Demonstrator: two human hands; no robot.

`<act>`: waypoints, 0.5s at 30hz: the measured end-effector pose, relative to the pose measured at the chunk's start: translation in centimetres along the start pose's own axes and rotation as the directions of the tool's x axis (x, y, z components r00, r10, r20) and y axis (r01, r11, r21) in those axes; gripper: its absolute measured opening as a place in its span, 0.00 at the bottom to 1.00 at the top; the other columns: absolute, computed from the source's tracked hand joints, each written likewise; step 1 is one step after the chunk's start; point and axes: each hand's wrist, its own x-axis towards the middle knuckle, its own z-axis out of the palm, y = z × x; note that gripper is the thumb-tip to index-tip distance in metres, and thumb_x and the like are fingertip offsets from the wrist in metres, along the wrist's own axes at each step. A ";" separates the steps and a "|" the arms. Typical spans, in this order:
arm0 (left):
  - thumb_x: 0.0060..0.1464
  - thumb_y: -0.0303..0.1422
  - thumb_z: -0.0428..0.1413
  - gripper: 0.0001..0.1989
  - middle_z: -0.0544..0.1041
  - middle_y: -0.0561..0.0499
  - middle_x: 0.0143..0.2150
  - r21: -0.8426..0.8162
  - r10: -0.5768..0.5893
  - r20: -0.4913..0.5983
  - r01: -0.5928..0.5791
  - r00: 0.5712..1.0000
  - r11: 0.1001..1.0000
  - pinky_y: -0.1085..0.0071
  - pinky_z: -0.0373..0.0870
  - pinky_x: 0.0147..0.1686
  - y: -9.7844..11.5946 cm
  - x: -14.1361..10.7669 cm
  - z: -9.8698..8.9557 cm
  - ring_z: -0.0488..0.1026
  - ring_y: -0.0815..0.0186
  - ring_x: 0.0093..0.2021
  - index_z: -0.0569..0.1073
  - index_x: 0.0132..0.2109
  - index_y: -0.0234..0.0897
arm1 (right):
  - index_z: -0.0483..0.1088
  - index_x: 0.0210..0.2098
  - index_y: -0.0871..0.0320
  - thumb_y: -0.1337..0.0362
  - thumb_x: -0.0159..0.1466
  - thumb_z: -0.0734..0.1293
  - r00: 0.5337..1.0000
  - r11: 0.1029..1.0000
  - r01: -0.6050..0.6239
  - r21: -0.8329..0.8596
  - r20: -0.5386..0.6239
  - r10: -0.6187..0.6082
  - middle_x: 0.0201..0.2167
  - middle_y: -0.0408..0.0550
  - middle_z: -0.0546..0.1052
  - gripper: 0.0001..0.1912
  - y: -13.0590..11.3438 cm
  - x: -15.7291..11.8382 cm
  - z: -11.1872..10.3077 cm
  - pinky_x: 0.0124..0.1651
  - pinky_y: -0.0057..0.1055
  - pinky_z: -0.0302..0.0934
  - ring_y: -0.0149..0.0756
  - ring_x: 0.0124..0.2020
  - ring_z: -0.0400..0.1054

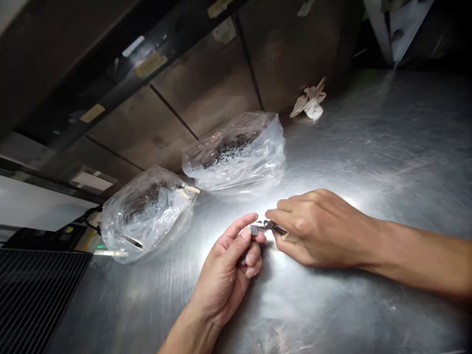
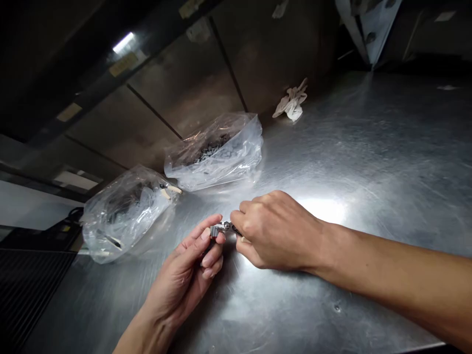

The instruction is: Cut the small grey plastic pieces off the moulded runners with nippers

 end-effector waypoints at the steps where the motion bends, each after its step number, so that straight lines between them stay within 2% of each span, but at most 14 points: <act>1: 0.59 0.30 0.59 0.12 0.74 0.49 0.35 0.008 -0.003 -0.008 0.003 1.000 1.000 0.81 0.59 0.22 0.0 0.0 -0.1 0.58 0.78 0.24 0.77 0.50 0.35 | 0.72 0.30 0.59 0.64 0.62 0.62 1.000 1.000 0.013 -0.007 -0.013 -0.013 0.25 0.47 0.74 0.09 0.0 -0.1 0.1 0.29 0.35 0.40 0.34 0.23 0.62; 4: 0.59 0.31 0.59 0.11 0.73 0.49 0.31 0.055 0.000 -0.029 0.001 1.000 0.998 0.81 0.59 0.23 -0.1 0.1 -0.3 0.59 0.77 0.23 0.79 0.47 0.33 | 0.72 0.31 0.58 0.65 0.62 0.62 0.997 0.998 0.058 -0.027 -0.045 -0.059 0.25 0.46 0.74 0.08 -0.1 -0.3 0.3 0.29 0.36 0.41 0.36 0.23 0.63; 7: 0.58 0.31 0.60 0.10 0.74 0.48 0.32 0.093 0.000 -0.033 0.003 0.999 0.996 0.81 0.58 0.23 -0.3 0.1 -0.3 0.59 0.78 0.23 0.79 0.46 0.33 | 0.71 0.30 0.57 0.65 0.61 0.63 0.996 0.996 0.074 -0.052 -0.040 -0.076 0.24 0.45 0.73 0.06 -0.2 -0.4 0.4 0.28 0.36 0.41 0.36 0.23 0.63; 15: 0.54 0.31 0.64 0.09 0.74 0.48 0.33 0.067 0.005 -0.076 0.000 0.997 0.998 0.81 0.57 0.23 -0.6 0.2 -0.2 0.59 0.78 0.24 0.81 0.42 0.32 | 0.71 0.29 0.57 0.66 0.59 0.65 0.997 0.993 0.075 -0.087 -0.009 -0.077 0.23 0.45 0.73 0.03 -0.1 -0.1 0.5 0.27 0.35 0.40 0.37 0.21 0.64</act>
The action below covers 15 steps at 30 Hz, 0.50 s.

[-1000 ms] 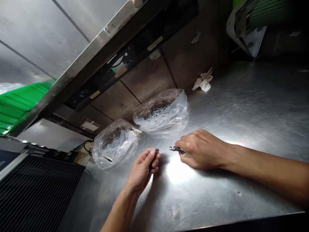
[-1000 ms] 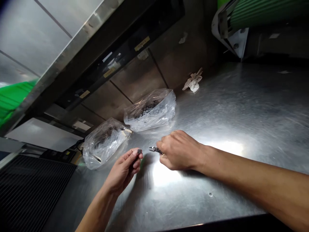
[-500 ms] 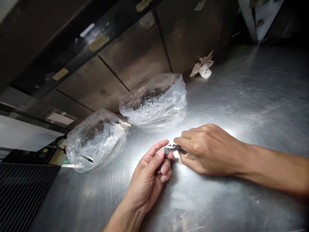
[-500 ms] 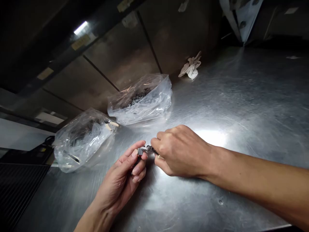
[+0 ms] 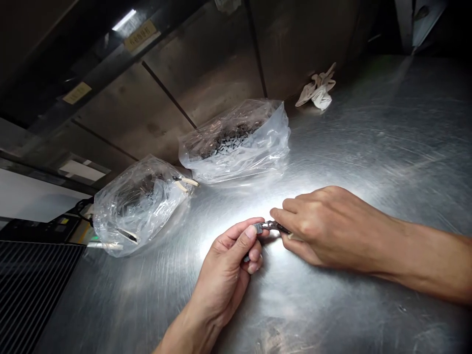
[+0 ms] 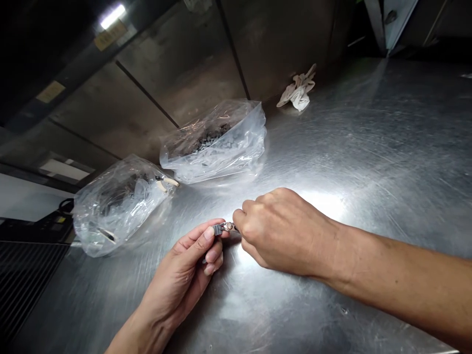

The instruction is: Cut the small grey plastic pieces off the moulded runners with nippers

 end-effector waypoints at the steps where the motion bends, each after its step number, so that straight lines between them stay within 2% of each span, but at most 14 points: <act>1: 0.54 0.31 0.64 0.09 0.74 0.48 0.33 0.000 0.004 -0.005 -0.004 1.000 1.000 0.81 0.57 0.23 0.0 0.0 0.0 0.59 0.78 0.25 0.81 0.42 0.32 | 0.71 0.29 0.57 0.66 0.59 0.66 1.000 1.000 0.005 0.002 0.004 -0.005 0.23 0.45 0.74 0.03 0.0 0.0 0.0 0.26 0.35 0.40 0.37 0.21 0.64; 15: 0.55 0.32 0.64 0.10 0.75 0.47 0.35 0.030 0.010 -0.024 -0.010 1.000 0.999 0.81 0.57 0.23 -0.3 -0.1 -0.3 0.60 0.79 0.24 0.82 0.42 0.31 | 0.71 0.28 0.58 0.73 0.57 0.68 1.000 0.998 0.019 -0.055 0.012 -0.018 0.21 0.43 0.73 0.05 -0.2 -0.2 -0.2 0.23 0.33 0.38 0.38 0.19 0.65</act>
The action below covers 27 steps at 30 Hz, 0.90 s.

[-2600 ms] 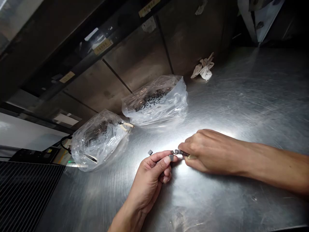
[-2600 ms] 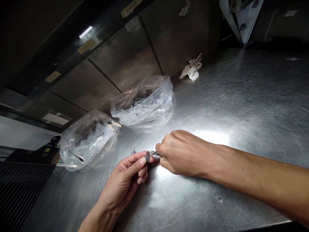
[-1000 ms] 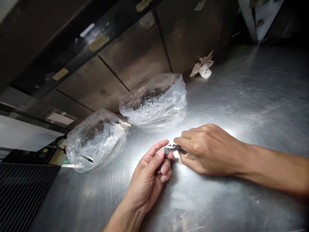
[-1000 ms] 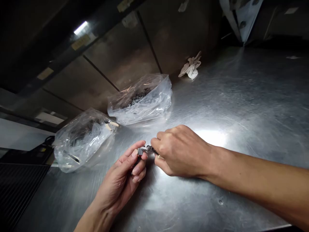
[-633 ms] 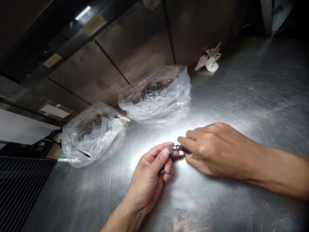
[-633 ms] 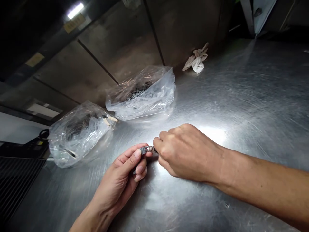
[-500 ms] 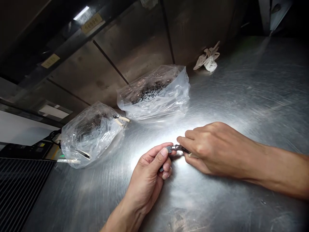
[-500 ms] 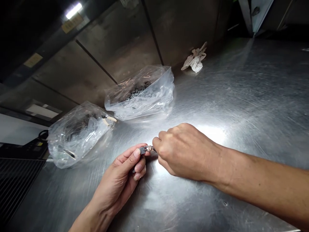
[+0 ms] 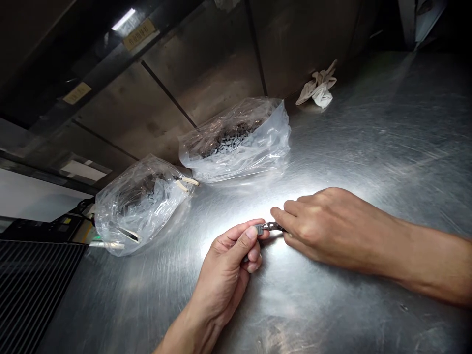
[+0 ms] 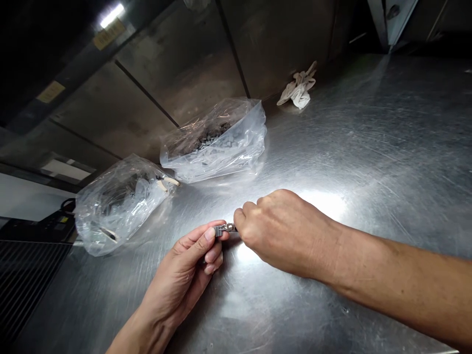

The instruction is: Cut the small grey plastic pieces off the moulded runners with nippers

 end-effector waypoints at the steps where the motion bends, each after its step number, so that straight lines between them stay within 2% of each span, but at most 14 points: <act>1: 0.54 0.32 0.64 0.10 0.76 0.47 0.35 0.004 -0.002 -0.003 0.002 1.000 1.000 0.81 0.57 0.23 0.0 0.0 0.0 0.60 0.79 0.24 0.82 0.42 0.31 | 0.71 0.29 0.57 0.73 0.57 0.68 1.000 1.000 0.000 0.002 0.005 0.000 0.21 0.43 0.73 0.05 0.0 0.0 0.0 0.23 0.33 0.38 0.38 0.19 0.65; 11: 0.53 0.33 0.65 0.10 0.76 0.47 0.34 0.019 -0.001 0.000 0.001 1.000 1.000 0.81 0.57 0.22 0.1 -0.1 0.0 0.59 0.79 0.23 0.82 0.42 0.32 | 0.71 0.29 0.57 0.72 0.58 0.68 0.999 1.000 0.005 0.000 0.041 -0.005 0.21 0.42 0.74 0.04 0.0 -0.1 0.1 0.23 0.34 0.37 0.39 0.18 0.65; 16: 0.53 0.33 0.65 0.10 0.76 0.48 0.32 0.002 -0.008 0.012 0.008 1.000 1.000 0.82 0.58 0.22 0.1 -0.1 0.0 0.59 0.79 0.23 0.82 0.42 0.33 | 0.72 0.30 0.57 0.72 0.58 0.68 0.997 0.998 0.051 0.032 0.052 -0.053 0.21 0.41 0.74 0.04 0.2 -0.2 -0.1 0.23 0.34 0.37 0.38 0.19 0.66; 22: 0.53 0.33 0.65 0.10 0.67 0.54 0.23 -0.022 -0.045 0.028 0.045 0.999 0.999 0.81 0.58 0.23 0.1 -0.1 -0.2 0.59 0.77 0.23 0.82 0.42 0.32 | 0.72 0.31 0.57 0.65 0.61 0.67 0.998 0.995 0.045 0.085 0.027 -0.048 0.23 0.43 0.74 0.03 0.3 0.0 -0.4 0.25 0.36 0.39 0.38 0.21 0.66; 27: 0.54 0.31 0.64 0.09 0.73 0.50 0.31 -0.038 -0.039 0.054 0.041 0.998 0.998 0.82 0.59 0.23 0.1 0.0 -0.3 0.59 0.79 0.24 0.82 0.42 0.31 | 0.72 0.31 0.57 0.64 0.61 0.67 0.999 0.996 0.007 0.090 -0.040 -0.003 0.23 0.43 0.73 0.03 0.1 0.1 -0.2 0.26 0.36 0.39 0.37 0.20 0.64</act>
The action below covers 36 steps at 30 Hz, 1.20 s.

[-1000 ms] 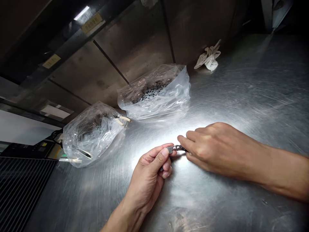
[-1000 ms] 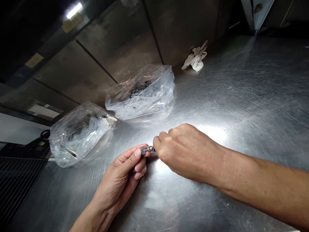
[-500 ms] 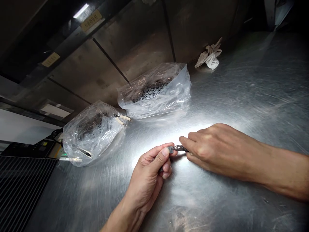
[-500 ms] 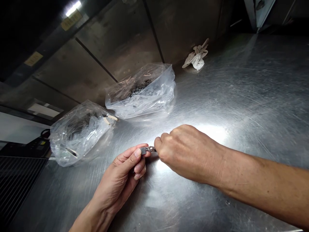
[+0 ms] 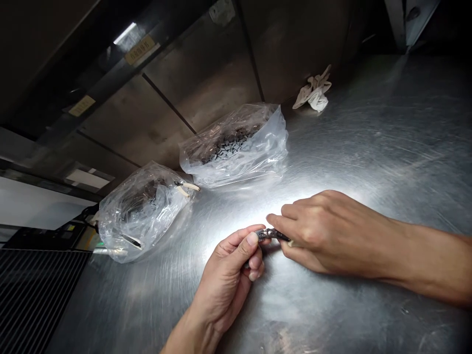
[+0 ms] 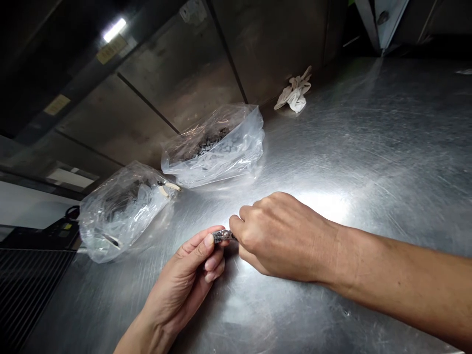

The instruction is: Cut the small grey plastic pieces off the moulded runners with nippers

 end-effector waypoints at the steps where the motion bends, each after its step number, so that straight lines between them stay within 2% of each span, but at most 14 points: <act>1: 0.54 0.31 0.64 0.09 0.74 0.49 0.33 0.000 0.003 0.002 -0.003 1.000 1.000 0.82 0.59 0.23 0.0 0.0 0.0 0.59 0.79 0.24 0.82 0.42 0.31 | 0.72 0.31 0.57 0.65 0.61 0.67 1.000 1.000 -0.001 0.003 -0.001 0.001 0.23 0.43 0.73 0.03 0.0 0.0 0.0 0.26 0.36 0.39 0.37 0.21 0.64; 12: 0.53 0.30 0.65 0.09 0.76 0.47 0.35 -0.016 -0.001 -0.005 0.001 1.000 1.000 0.81 0.59 0.23 0.0 0.1 -0.1 0.59 0.79 0.25 0.82 0.41 0.30 | 0.72 0.31 0.57 0.66 0.59 0.69 0.999 1.000 -0.026 0.015 0.034 0.026 0.24 0.43 0.74 0.01 -0.2 -0.1 0.0 0.26 0.35 0.38 0.36 0.20 0.63; 18: 0.52 0.30 0.66 0.09 0.75 0.47 0.34 -0.025 -0.002 -0.012 0.001 1.000 1.000 0.81 0.59 0.23 0.1 0.1 0.0 0.60 0.78 0.25 0.82 0.40 0.30 | 0.72 0.31 0.57 0.67 0.61 0.67 0.996 0.998 -0.049 0.032 0.070 0.046 0.24 0.43 0.75 0.02 -0.4 0.0 -0.2 0.27 0.35 0.37 0.36 0.21 0.63; 29: 0.50 0.30 0.67 0.09 0.75 0.47 0.33 -0.029 0.007 -0.020 -0.007 1.000 1.000 0.80 0.58 0.23 0.2 0.2 0.1 0.60 0.78 0.25 0.82 0.39 0.30 | 0.72 0.30 0.57 0.68 0.60 0.68 0.996 0.998 -0.062 0.021 0.060 0.061 0.23 0.43 0.74 0.02 -0.5 0.1 -0.4 0.26 0.34 0.37 0.36 0.20 0.63; 36: 0.50 0.30 0.67 0.09 0.76 0.46 0.33 -0.021 -0.004 -0.024 0.003 1.000 1.000 0.80 0.58 0.23 0.1 0.2 0.0 0.60 0.78 0.25 0.82 0.39 0.30 | 0.71 0.30 0.57 0.73 0.57 0.69 0.997 0.999 -0.037 -0.008 0.065 0.038 0.22 0.42 0.73 0.05 -0.6 0.0 -0.2 0.25 0.33 0.35 0.35 0.19 0.62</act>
